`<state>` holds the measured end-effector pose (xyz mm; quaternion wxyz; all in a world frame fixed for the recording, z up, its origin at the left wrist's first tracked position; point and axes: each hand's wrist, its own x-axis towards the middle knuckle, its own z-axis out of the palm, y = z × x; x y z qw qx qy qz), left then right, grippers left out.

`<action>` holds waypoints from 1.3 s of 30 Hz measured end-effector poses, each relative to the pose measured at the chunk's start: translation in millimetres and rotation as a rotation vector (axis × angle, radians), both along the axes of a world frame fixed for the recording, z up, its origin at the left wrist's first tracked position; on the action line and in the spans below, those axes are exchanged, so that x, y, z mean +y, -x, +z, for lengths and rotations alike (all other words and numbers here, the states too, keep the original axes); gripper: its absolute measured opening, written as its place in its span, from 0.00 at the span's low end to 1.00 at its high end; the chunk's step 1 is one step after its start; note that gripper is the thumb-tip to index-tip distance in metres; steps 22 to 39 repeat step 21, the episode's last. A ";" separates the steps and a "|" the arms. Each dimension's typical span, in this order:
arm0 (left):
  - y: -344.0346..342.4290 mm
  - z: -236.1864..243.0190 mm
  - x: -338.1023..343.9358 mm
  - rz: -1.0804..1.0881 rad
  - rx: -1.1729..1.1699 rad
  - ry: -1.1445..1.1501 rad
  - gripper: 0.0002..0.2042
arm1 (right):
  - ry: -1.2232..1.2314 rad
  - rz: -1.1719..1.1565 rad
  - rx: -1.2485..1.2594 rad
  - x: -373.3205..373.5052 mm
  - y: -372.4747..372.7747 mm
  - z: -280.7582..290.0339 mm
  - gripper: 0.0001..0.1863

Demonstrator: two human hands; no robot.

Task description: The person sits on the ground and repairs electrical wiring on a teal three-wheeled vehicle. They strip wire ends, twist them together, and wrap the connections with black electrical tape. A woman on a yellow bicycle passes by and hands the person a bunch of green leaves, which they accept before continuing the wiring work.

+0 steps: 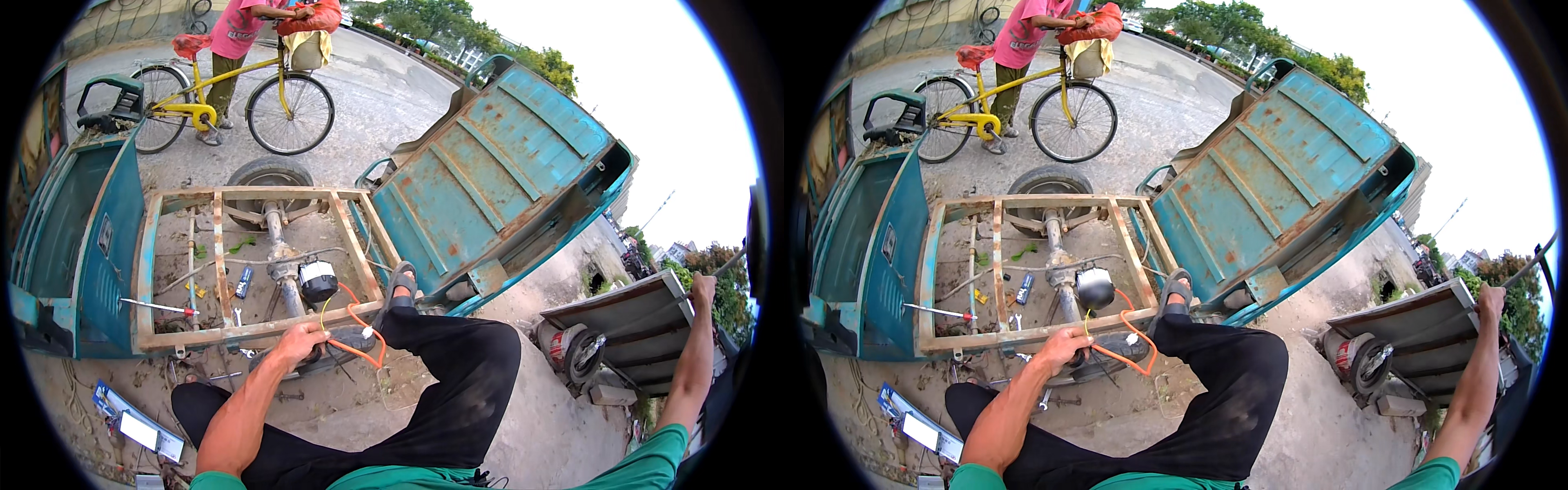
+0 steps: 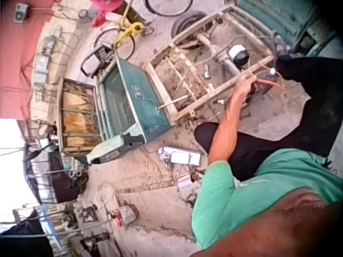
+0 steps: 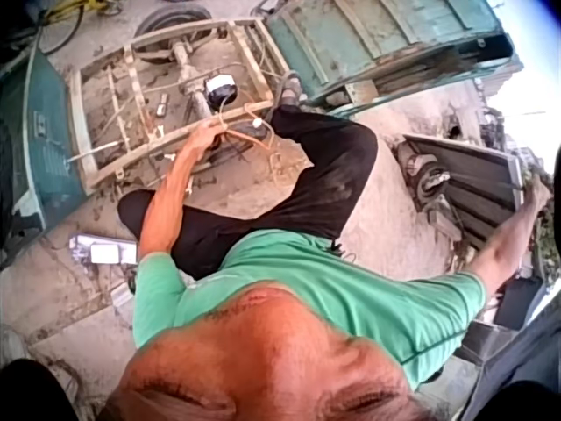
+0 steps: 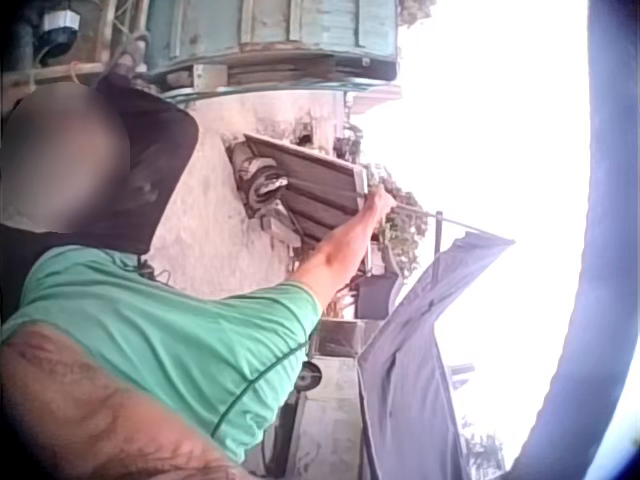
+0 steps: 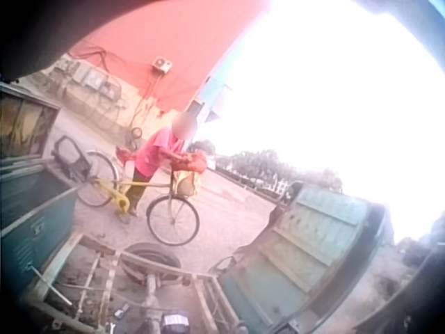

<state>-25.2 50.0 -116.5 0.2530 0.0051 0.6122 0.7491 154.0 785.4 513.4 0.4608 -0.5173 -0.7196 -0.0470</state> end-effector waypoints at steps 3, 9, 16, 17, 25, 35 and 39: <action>-0.1 1.4 -5.6 0.005 -0.009 -0.006 0.09 | 0.019 0.027 -0.001 -2.0 8.1 -4.9 0.32; -0.8 3.4 -1.0 0.007 -0.015 -0.013 0.09 | -0.022 0.050 0.071 2.2 -5.7 3.7 0.29; -0.7 2.8 -10.8 0.010 -0.019 0.016 0.09 | 0.027 0.071 0.064 10.0 -19.1 9.1 0.30; 1.0 2.5 -5.3 0.001 -0.010 0.009 0.09 | 0.028 0.084 0.076 6.7 -28.2 10.9 0.30; -3.2 -7.5 3.3 -0.004 -0.019 0.020 0.09 | 0.046 0.041 0.075 7.0 -59.5 7.4 0.31; -3.2 -7.5 3.3 -0.004 -0.019 0.020 0.09 | 0.046 0.041 0.075 7.0 -59.5 7.4 0.31; -3.2 -7.5 3.3 -0.004 -0.019 0.020 0.09 | 0.046 0.041 0.075 7.0 -59.5 7.4 0.31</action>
